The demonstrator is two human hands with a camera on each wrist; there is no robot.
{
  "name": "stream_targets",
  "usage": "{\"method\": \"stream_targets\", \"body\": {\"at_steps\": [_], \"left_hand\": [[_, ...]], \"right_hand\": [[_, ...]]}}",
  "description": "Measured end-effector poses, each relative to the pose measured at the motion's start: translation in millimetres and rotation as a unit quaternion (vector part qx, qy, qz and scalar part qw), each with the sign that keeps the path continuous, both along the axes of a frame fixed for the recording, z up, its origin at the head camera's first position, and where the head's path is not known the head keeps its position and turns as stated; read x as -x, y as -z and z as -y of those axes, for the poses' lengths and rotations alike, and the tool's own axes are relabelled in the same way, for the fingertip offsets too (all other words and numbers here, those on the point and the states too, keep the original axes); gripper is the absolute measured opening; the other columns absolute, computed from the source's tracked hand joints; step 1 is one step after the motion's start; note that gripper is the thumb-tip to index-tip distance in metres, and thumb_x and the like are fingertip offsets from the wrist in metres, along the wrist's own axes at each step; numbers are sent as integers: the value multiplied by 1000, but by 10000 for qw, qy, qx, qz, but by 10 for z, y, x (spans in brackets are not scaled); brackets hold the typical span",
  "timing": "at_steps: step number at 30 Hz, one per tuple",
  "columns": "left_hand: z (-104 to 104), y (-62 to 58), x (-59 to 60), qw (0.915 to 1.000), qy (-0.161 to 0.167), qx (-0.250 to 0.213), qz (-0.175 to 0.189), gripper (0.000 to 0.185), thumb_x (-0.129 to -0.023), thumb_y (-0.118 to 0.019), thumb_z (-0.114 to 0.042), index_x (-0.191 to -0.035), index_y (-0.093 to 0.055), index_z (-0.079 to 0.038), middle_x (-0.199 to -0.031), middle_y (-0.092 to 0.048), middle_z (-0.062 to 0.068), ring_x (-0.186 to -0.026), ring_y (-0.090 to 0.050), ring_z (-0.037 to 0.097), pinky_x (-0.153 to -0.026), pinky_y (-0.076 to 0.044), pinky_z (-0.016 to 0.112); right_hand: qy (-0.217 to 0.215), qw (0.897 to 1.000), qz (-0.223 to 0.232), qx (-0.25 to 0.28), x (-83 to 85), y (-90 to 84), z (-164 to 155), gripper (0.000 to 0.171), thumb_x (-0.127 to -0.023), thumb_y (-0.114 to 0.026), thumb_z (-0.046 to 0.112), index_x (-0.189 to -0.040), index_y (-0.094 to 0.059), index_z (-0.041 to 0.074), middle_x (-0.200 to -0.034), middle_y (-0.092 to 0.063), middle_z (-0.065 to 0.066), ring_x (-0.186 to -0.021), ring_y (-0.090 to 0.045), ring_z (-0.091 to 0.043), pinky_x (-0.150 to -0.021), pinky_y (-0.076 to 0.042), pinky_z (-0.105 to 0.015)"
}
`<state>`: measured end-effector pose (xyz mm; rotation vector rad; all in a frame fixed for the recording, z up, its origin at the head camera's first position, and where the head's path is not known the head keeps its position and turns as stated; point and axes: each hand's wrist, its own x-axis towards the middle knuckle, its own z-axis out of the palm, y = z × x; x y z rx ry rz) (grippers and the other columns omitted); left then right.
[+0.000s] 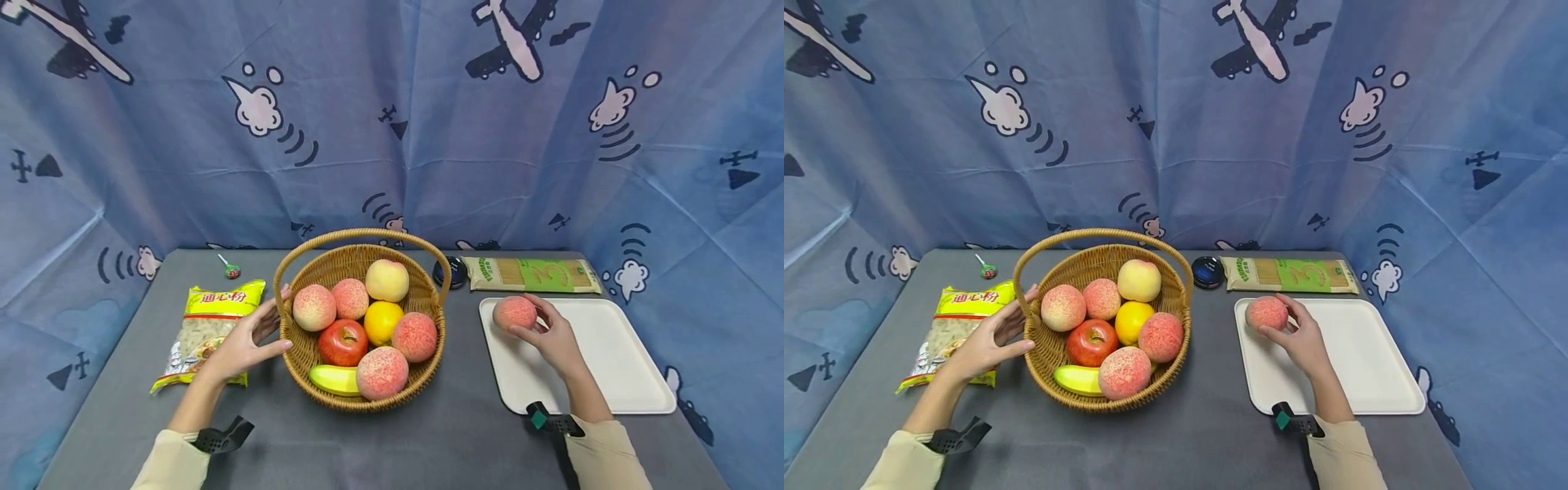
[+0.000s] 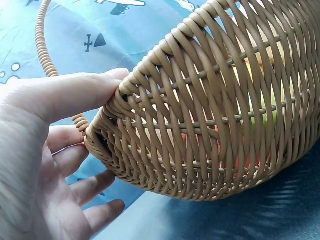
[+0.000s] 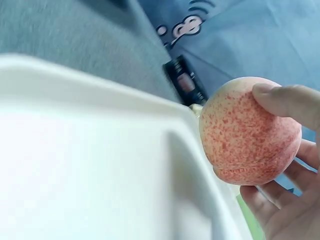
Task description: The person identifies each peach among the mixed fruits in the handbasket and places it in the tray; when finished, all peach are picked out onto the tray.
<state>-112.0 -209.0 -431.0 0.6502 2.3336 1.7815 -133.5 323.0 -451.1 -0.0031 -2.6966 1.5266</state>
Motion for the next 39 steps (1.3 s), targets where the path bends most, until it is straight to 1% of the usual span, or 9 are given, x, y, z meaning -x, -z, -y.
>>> {"method": "stream_targets", "body": {"at_steps": [3,7,9,12,14,16,23,30,39], "left_hand": [[-6,2,4,10000,15,-23,-13,77,-86,-66,0,-150,-25,-7,-155,-25,15,-138,-30,34,-104,-34,9],[1,15,7,10000,7,-34,0,77,-86,-66,-1,-150,-25,-7,-155,-26,14,-138,-30,35,-104,-34,9],[5,22,8,10000,12,-46,6,77,-86,-66,-1,-150,-25,-7,-155,-25,14,-138,-30,35,-105,-33,10],[6,35,14,10000,25,-41,16,77,-86,-66,-1,-151,-25,-8,-156,-24,13,-139,-30,32,-105,-34,10],[6,41,18,10000,32,-34,16,77,-86,-66,-1,-151,-25,-8,-156,-24,13,-139,-31,28,-105,-34,11],[7,45,20,10000,33,-27,14,77,-86,-66,-1,-151,-25,-9,-156,-24,12,-139,-32,25,-106,-34,11],[14,42,16,10000,-22,-25,37,77,-86,-66,-2,-150,-26,-10,-155,-27,14,-138,-32,28,-105,-34,10],[9,23,4,9999,-66,25,94,77,-86,-67,-3,-151,-26,-11,-155,-27,13,-138,-32,28,-106,-34,11],[5,18,5,9999,-64,21,89,77,-86,-66,-2,-151,-26,-11,-155,-28,13,-138,-33,28,-104,-34,10]], "right_hand": [[-50,9999,113,-79,82,52,-43,77,-81,-76,19,-144,-35,1,-145,-36,-22,-132,-35,-39,-84,-34,4],[-170,9995,245,-96,170,81,-74,79,-81,-76,20,-146,-33,2,-147,-34,-23,-133,-33,-38,-86,-35,4],[-209,9991,350,-116,203,85,-82,81,-81,-76,21,-146,-31,2,-148,-32,-23,-135,-33,-38,-91,-38,-1],[-244,9983,503,-168,230,84,-86,83,-81,-76,23,-148,-29,3,-148,-31,-24,-136,-31,-38,-106,-40,-22],[-265,9977,589,-210,242,92,-92,85,-81,-76,24,-148,-28,4,-148,-31,-24,-136,-31,-38,-110,-36,-39],[-307,9972,650,-187,247,102,-96,85,-81,-76,25,-149,-27,4,-149,-31,-23,-137,-30,-37,-110,-31,-49],[-632,9956,684,-104,274,148,-109,89,-81,-76,21,-149,-23,1,-148,-28,-25,-136,-29,-37,-111,-28,-54],[-675,9945,805,-46,263,155,-110,89,-81,-76,21,-149,-21,2,-150,-27,-23,-137,-29,-37,-112,-29,-50],[-582,9968,519,165,176,14,-106,95,-81,-76,17,-151,-14,0,-156,-15,-22,-144,-12,-38,-116,-19,-40]]}}
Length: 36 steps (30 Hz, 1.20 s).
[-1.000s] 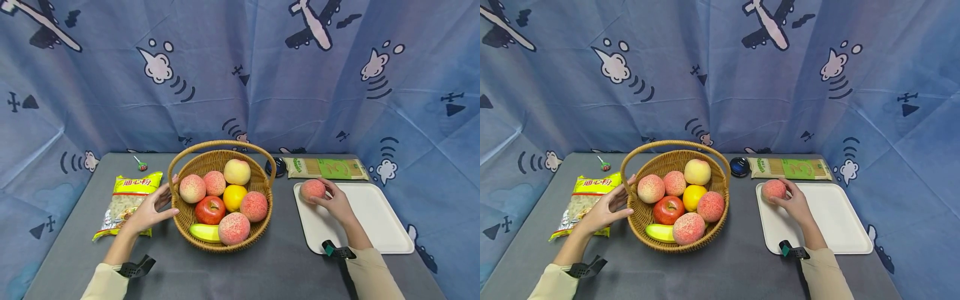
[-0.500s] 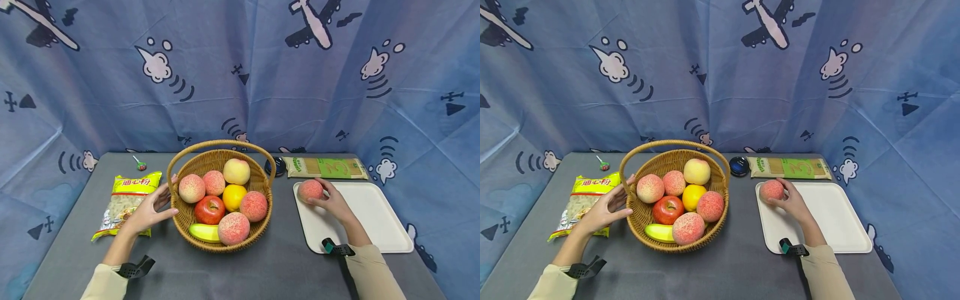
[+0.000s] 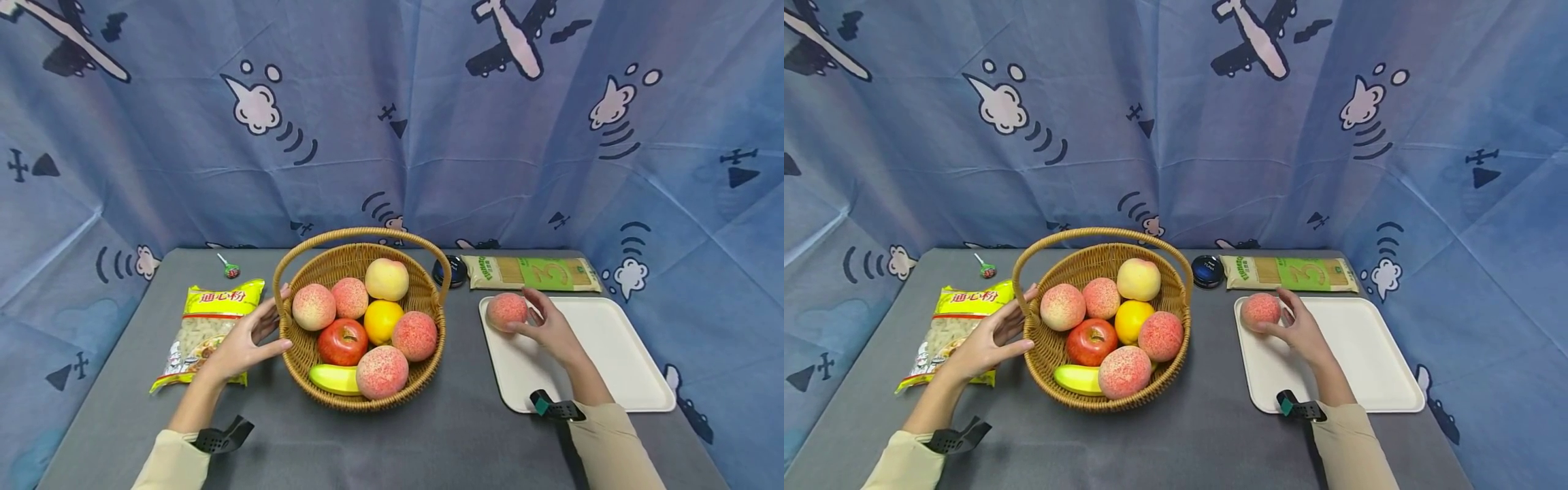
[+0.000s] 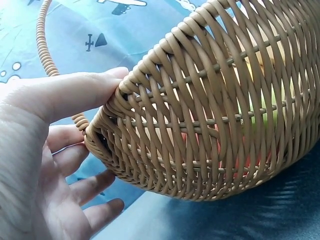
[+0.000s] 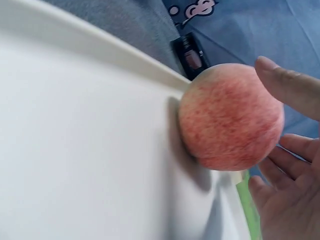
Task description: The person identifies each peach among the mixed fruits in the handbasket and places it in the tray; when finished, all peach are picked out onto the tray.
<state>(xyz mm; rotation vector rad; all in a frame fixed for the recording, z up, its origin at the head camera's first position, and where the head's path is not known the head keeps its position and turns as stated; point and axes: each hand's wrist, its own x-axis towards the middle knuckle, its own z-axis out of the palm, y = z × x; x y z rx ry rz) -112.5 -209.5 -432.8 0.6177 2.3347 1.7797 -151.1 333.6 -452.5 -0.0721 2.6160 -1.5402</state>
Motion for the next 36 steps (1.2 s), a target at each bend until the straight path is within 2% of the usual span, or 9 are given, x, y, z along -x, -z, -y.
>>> {"method": "stream_targets", "body": {"at_steps": [6,10,13,16,18,26,31,36], "left_hand": [[3,-3,5,10000,-8,5,-15,77,-86,-66,-2,-151,-26,-11,-155,-26,11,-138,-34,22,-104,-34,10],[5,-8,2,10000,-17,-2,8,77,-85,-67,-2,-150,-26,-11,-155,-28,12,-137,-35,24,-104,-35,10],[7,-8,-2,10000,-27,2,7,77,-85,-67,-3,-150,-26,-11,-154,-29,12,-137,-35,22,-104,-35,10],[13,-6,-5,10000,-36,9,11,77,-85,-67,-3,-150,-27,-11,-154,-29,13,-136,-37,16,-104,-36,11],[17,-4,-6,10000,-39,10,8,77,-85,-67,-2,-150,-26,-11,-153,-30,13,-134,-38,11,-104,-36,11],[25,9,4,9999,27,-96,-55,77,-85,-66,-1,-150,-26,-8,-154,-27,14,-132,-37,0,-104,-35,11],[25,20,11,9998,61,-178,-58,77,-85,-66,0,-150,-25,-7,-154,-27,16,-132,-37,-1,-104,-35,10],[16,22,9,9999,61,-134,-15,77,-86,-66,-2,-151,-25,-10,-155,-27,14,-133,-36,-1,-103,-35,10]], "right_hand": [[40,9983,-579,-76,-96,-150,28,91,-82,-74,12,-151,-15,1,-156,-18,-21,-143,-13,-39,-112,-22,-12],[-40,9960,-889,-107,-168,-257,80,87,-83,-73,11,-150,-19,2,-155,-20,-21,-143,-16,-34,-107,-23,-3],[-216,9931,-1152,-52,-239,-347,137,83,-83,-72,5,-149,-22,2,-153,-24,-23,-144,-22,-20,-105,-25,-2],[-475,9879,-1472,106,-313,-455,223,81,-80,-72,-3,-147,-27,1,-150,-29,-24,-139,-28,-4,-105,-28,-4],[-645,9843,-1631,203,-355,-531,293,80,-77,-72,-7,-146,-30,1,-148,-32,-24,-135,-31,1,-106,-29,-5],[-1329,9747,-1786,191,-518,-819,581,80,-76,-72,-9,-145,-35,6,-148,-36,-15,-134,-35,2,-106,-30,-7],[-1955,9627,-1854,261,-597,-998,803,79,-77,-71,-10,-145,-35,6,-148,-38,-15,-135,-37,-3,-107,-34,-11],[-2493,9534,-1664,351,-638,-1147,1054,78,-79,-71,-7,-146,-35,10,-148,-39,-13,-136,-37,-8,-109,-34,-16]]}}
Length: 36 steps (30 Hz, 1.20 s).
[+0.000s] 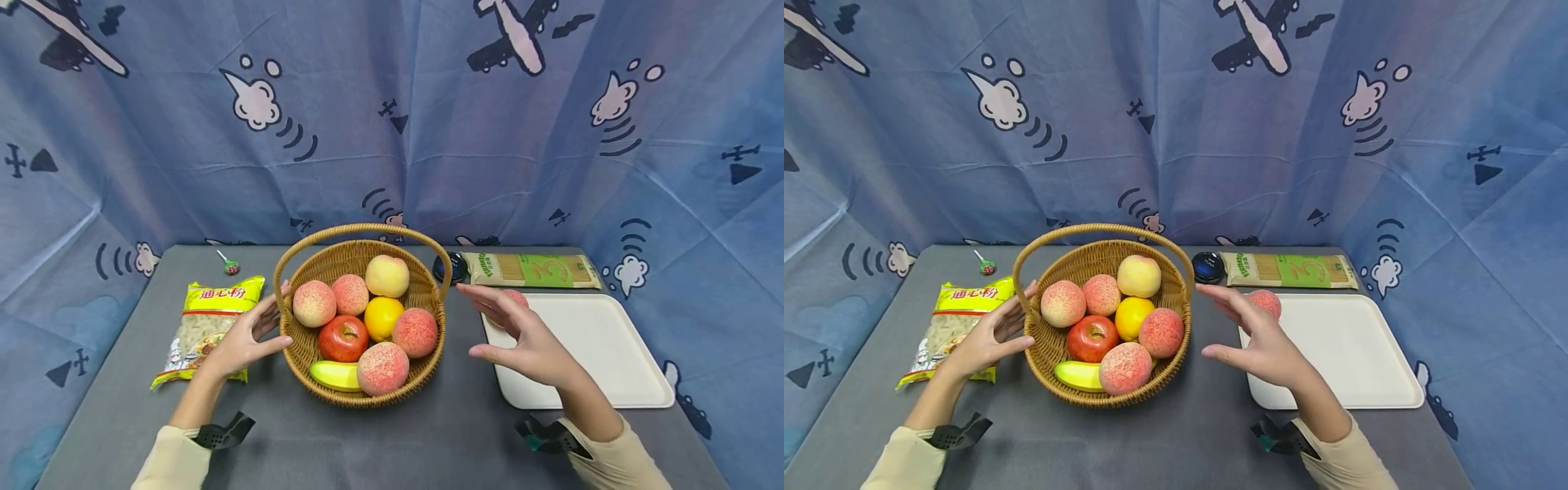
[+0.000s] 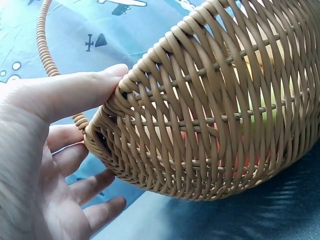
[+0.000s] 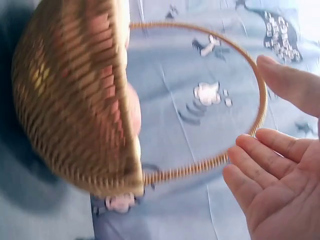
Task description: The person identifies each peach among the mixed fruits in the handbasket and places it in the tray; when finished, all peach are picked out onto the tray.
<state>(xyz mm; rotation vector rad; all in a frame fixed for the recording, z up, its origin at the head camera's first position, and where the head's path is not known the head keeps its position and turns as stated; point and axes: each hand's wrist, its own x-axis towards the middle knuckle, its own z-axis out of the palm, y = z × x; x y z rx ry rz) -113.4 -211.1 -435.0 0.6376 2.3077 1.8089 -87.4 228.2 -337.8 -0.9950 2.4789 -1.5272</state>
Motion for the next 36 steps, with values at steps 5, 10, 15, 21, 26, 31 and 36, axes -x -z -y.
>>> {"method": "stream_targets", "body": {"at_steps": [5,10,15,21,26,31,36], "left_hand": [[-1,7,4,10000,5,32,25,77,-86,-65,-1,-151,-25,-12,-155,-27,12,-136,-34,7,-104,-35,10],[-6,10,17,10000,22,8,10,77,-86,-65,-1,-151,-25,-12,-155,-27,11,-139,-33,18,-105,-34,10],[-10,8,16,10000,25,-15,-13,78,-86,-65,0,-151,-24,-10,-155,-27,11,-138,-33,15,-105,-35,11],[-9,0,6,10000,39,-54,-60,78,-86,-66,-1,-151,-24,-8,-155,-27,13,-134,-36,1,-104,-35,10],[-6,-3,2,10000,10,47,-68,78,-86,-66,-3,-151,-24,-10,-155,-28,13,-134,-37,3,-104,-35,10],[-11,-11,-7,9999,-5,123,-51,78,-86,-66,-4,-151,-24,-11,-154,-28,11,-137,-36,20,-105,-35,12],[-17,-27,-9,9999,3,138,-52,78,-86,-66,-4,-151,-24,-10,-154,-28,12,-137,-34,28,-105,-35,12]], "right_hand": [[-455,9988,176,-34,44,-82,256,73,-81,-71,-2,-144,-36,10,-147,-40,-14,-137,-38,-11,-111,-33,-20],[-728,9970,235,-109,195,-102,495,67,-83,-71,2,-142,-40,8,-146,-43,-9,-134,-42,-17,-111,-36,-28],[-1057,9930,468,-231,395,-141,771,64,-84,-71,10,-141,-41,8,-145,-44,-8,-134,-42,-20,-112,-35,-35],[-1490,9837,965,-296,633,-227,1162,65,-84,-71,8,-140,-40,3,-144,-43,-15,-135,-40,-22,-114,-33,-35],[-1667,9760,1218,-698,837,-217,1427,63,-85,-70,12,-140,-40,3,-143,-44,-12,-135,-41,-23,-113,-34,-33],[-1814,9646,1643,-983,1036,-185,1616,62,-86,-69,11,-140,-39,0,-145,-42,-17,-136,-39,-27,-114,-32,-35],[-1909,9519,2179,-1000,1221,-129,1763,63,-87,-67,8,-141,-37,-3,-146,-40,-19,-137,-37,-29,-115,-31,-40]]}}
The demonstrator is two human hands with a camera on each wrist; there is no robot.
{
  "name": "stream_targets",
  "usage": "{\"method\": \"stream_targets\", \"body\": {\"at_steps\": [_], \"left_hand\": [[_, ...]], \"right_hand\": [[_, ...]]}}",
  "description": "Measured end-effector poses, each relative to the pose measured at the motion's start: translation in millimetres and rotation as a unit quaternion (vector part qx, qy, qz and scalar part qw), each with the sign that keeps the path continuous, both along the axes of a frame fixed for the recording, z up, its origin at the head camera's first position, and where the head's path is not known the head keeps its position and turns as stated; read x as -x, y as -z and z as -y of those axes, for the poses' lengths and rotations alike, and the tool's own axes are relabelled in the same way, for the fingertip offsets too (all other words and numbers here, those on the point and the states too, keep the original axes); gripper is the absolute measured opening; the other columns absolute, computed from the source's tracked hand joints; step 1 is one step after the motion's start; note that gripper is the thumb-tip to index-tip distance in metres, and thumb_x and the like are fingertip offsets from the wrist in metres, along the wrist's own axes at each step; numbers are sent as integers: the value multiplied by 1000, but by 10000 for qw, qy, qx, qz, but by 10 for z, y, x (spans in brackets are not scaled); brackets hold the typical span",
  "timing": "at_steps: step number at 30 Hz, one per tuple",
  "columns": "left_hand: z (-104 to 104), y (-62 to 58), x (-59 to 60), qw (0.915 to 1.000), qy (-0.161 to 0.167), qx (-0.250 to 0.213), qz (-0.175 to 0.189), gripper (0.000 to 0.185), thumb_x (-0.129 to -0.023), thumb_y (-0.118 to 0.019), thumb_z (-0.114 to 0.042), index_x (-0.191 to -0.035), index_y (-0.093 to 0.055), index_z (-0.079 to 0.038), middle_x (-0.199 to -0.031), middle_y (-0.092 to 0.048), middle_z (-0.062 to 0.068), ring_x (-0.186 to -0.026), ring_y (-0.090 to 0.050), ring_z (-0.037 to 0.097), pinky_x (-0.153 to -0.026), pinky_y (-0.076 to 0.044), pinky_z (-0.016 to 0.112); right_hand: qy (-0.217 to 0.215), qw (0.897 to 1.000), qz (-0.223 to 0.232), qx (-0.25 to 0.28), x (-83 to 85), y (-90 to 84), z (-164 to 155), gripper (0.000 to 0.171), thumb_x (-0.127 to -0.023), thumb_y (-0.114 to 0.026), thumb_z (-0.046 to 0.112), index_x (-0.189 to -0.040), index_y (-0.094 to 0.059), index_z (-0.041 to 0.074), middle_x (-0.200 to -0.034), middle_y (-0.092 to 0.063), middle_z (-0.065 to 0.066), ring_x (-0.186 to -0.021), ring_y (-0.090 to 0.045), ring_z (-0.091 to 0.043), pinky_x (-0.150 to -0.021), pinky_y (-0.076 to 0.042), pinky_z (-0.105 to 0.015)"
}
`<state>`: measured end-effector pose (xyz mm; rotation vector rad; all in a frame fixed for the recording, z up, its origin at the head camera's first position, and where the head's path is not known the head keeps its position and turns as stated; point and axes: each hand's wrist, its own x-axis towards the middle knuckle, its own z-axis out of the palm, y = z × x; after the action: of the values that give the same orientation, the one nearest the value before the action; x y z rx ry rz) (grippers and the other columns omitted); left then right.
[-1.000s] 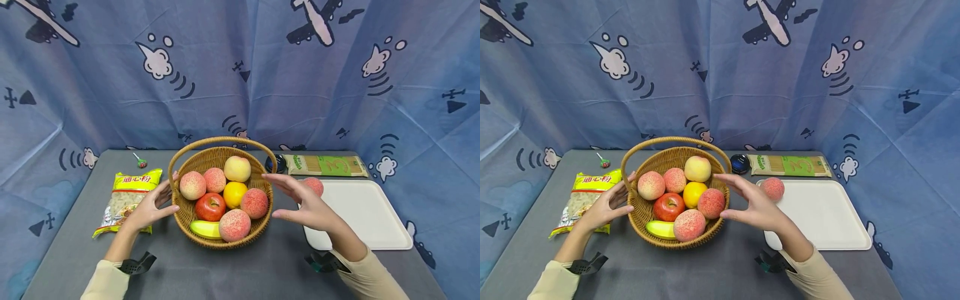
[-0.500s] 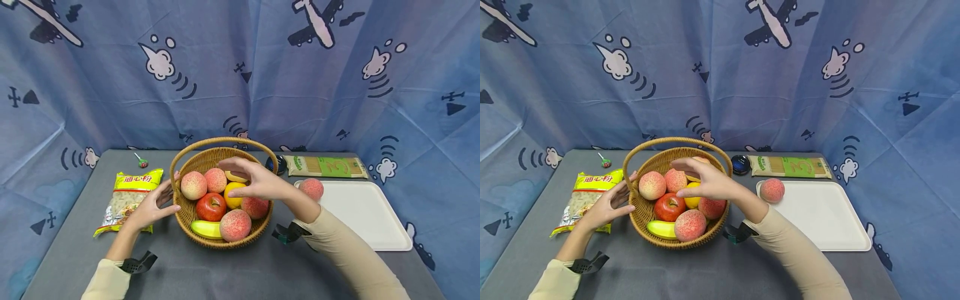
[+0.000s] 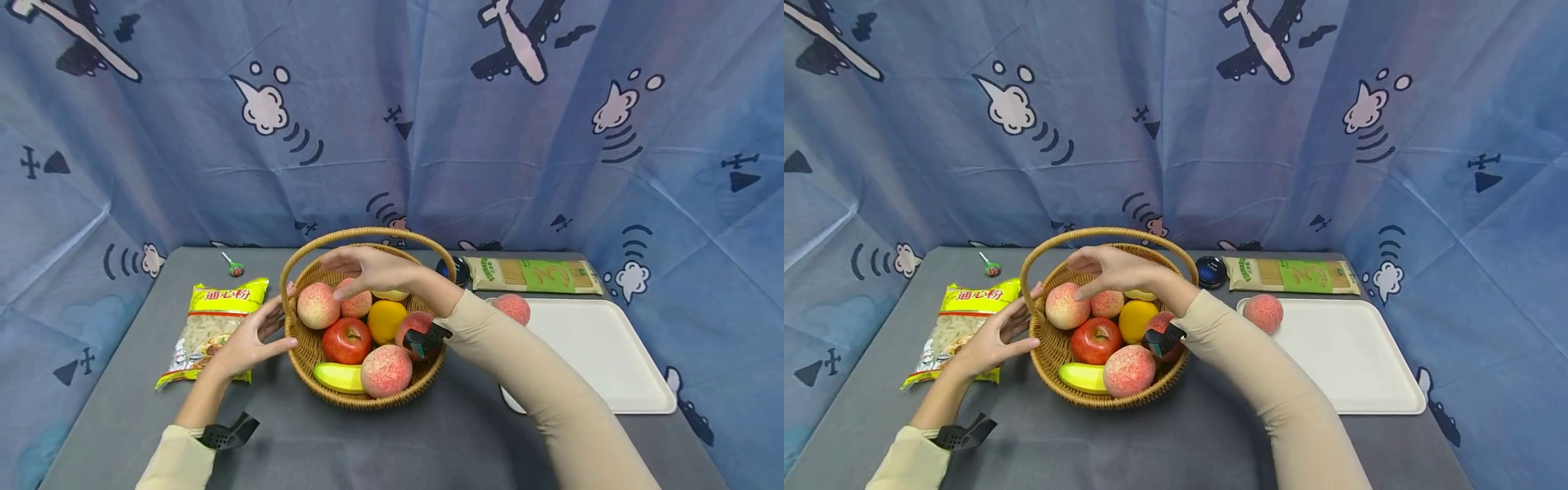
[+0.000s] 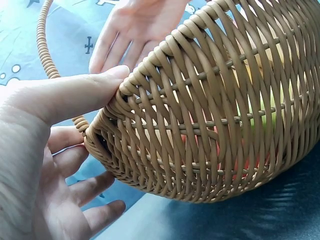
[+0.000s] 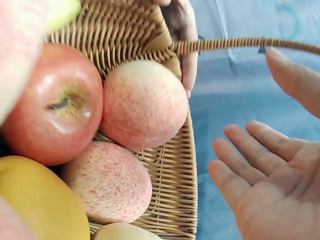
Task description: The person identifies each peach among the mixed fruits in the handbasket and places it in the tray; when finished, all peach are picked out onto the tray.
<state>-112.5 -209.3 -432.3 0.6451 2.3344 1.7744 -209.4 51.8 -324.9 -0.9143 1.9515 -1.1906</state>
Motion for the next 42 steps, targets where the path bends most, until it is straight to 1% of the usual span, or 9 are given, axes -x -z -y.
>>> {"method": "stream_targets", "body": {"at_steps": [3,8,15,19,24,27,31,36,42], "left_hand": [[3,-7,3,10000,-23,25,-12,78,-86,-66,-3,-151,-24,-10,-154,-29,12,-137,-34,29,-107,-36,16],[2,-2,4,9999,-63,70,-53,78,-86,-67,-4,-151,-25,-10,-153,-32,12,-136,-37,22,-110,-37,26],[-8,33,14,9998,-45,29,-165,78,-85,-68,-4,-150,-26,-8,-153,-31,13,-135,-38,14,-108,-36,19],[-4,43,16,9997,-8,79,-215,78,-85,-67,-3,-150,-25,-8,-153,-30,14,-136,-37,20,-109,-37,24],[-6,35,3,9999,24,58,-156,79,-86,-68,-5,-151,-24,-10,-154,-29,12,-137,-35,31,-108,-35,18],[-7,27,-4,9999,4,7,-153,78,-85,-68,-5,-151,-25,-10,-154,-29,12,-137,-36,23,-106,-34,13],[9,27,-3,9998,-19,6,-204,78,-85,-67,-4,-151,-25,-8,-154,-30,12,-136,-37,18,-105,-35,12],[15,32,-7,9999,-28,-28,-151,79,-85,-67,-4,-151,-24,-10,-154,-29,12,-137,-34,31,-105,-34,12],[17,36,9,9997,-57,71,-207,78,-86,-68,-5,-151,-26,-11,-154,-30,11,-137,-35,25,-106,-34,13]], "right_hand": [[-94,9995,220,-187,105,26,85,64,-87,-68,8,-142,-37,-2,-146,-40,-18,-138,-36,-28,-115,-30,-42],[-231,9966,515,-597,250,105,182,65,-86,-69,9,-142,-38,1,-146,-41,-15,-138,-36,-27,-112,-36,-36],[-165,9930,755,-896,362,296,248,63,-85,-69,8,-141,-41,3,-145,-43,-11,-135,-40,-24,-111,-37,-32],[-56,9910,870,-1013,373,390,266,62,-84,-71,9,-140,-43,5,-145,-44,-8,-134,-41,-22,-111,-36,-33],[-71,9902,760,-1171,352,472,289,62,-84,-72,14,-140,-45,8,-142,-47,-4,-133,-42,-20,-112,-34,-33],[-107,9904,680,-1196,334,503,319,62,-83,-73,14,-139,-47,9,-138,-52,-2,-130,-45,-18,-111,-36,-31],[-228,9915,493,-1181,318,516,362,59,-81,-75,14,-136,-51,9,-129,-58,-1,-118,-53,-15,-104,-42,-28],[-261,9927,160,-1170,298,516,375,56,-80,-77,15,-130,-54,9,-125,-58,-2,-112,-54,-13,-100,-43,-27],[-331,9928,-233,-1131,298,513,386,58,-75,-81,15,-127,-55,11,-124,-58,-1,-110,-56,-15,-95,-47,-26]]}}
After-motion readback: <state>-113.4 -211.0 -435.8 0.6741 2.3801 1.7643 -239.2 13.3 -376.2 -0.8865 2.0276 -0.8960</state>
